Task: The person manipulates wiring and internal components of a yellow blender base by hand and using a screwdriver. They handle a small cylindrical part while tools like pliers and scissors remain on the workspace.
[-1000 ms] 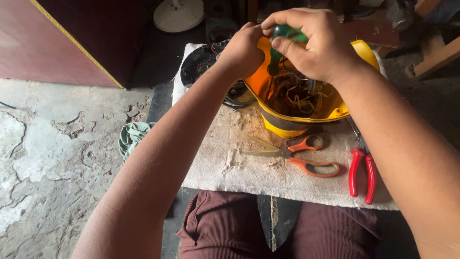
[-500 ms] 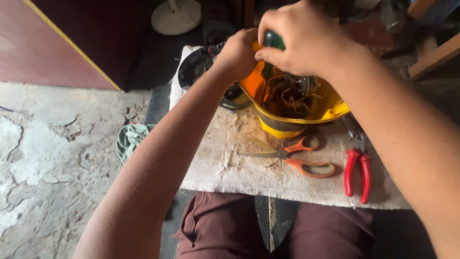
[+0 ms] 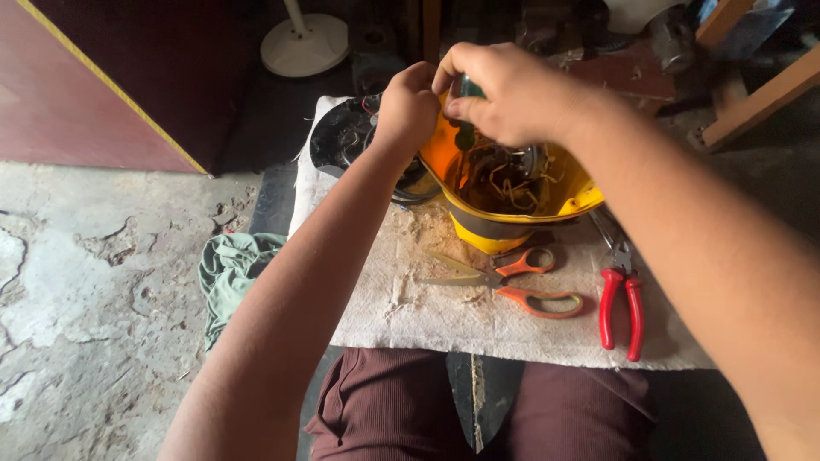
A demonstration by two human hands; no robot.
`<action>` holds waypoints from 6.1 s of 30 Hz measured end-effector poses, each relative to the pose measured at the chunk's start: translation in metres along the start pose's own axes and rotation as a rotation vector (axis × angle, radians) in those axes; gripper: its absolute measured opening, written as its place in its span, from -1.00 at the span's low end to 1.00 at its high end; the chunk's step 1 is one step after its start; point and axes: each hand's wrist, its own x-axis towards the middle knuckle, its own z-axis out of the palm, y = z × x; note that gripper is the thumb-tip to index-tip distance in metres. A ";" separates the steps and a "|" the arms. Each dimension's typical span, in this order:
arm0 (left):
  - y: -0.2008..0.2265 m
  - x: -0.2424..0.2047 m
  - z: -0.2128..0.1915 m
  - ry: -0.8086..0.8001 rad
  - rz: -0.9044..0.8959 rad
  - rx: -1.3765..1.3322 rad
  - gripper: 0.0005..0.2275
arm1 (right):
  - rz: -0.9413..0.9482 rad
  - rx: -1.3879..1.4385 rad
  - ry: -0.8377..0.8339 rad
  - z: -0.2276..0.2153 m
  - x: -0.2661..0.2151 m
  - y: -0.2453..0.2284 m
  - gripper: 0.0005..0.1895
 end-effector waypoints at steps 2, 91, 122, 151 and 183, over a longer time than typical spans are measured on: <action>-0.001 0.000 0.002 0.007 -0.018 0.020 -0.74 | 0.100 -0.072 0.077 0.007 -0.007 -0.013 -0.74; 0.007 -0.008 0.000 -0.012 -0.197 -0.246 -0.66 | -0.252 0.032 0.503 0.029 -0.034 -0.006 -0.59; -0.011 -0.001 0.003 -0.043 -0.012 0.040 -0.63 | 0.011 -0.273 0.168 -0.006 -0.021 -0.017 -0.65; 0.004 -0.007 0.005 -0.064 -0.174 -0.186 -0.60 | 0.197 -0.766 -0.322 -0.025 0.008 -0.065 -0.45; 0.002 -0.002 0.005 -0.089 -0.211 -0.281 -0.67 | 0.014 0.103 0.277 0.032 -0.017 0.004 -0.47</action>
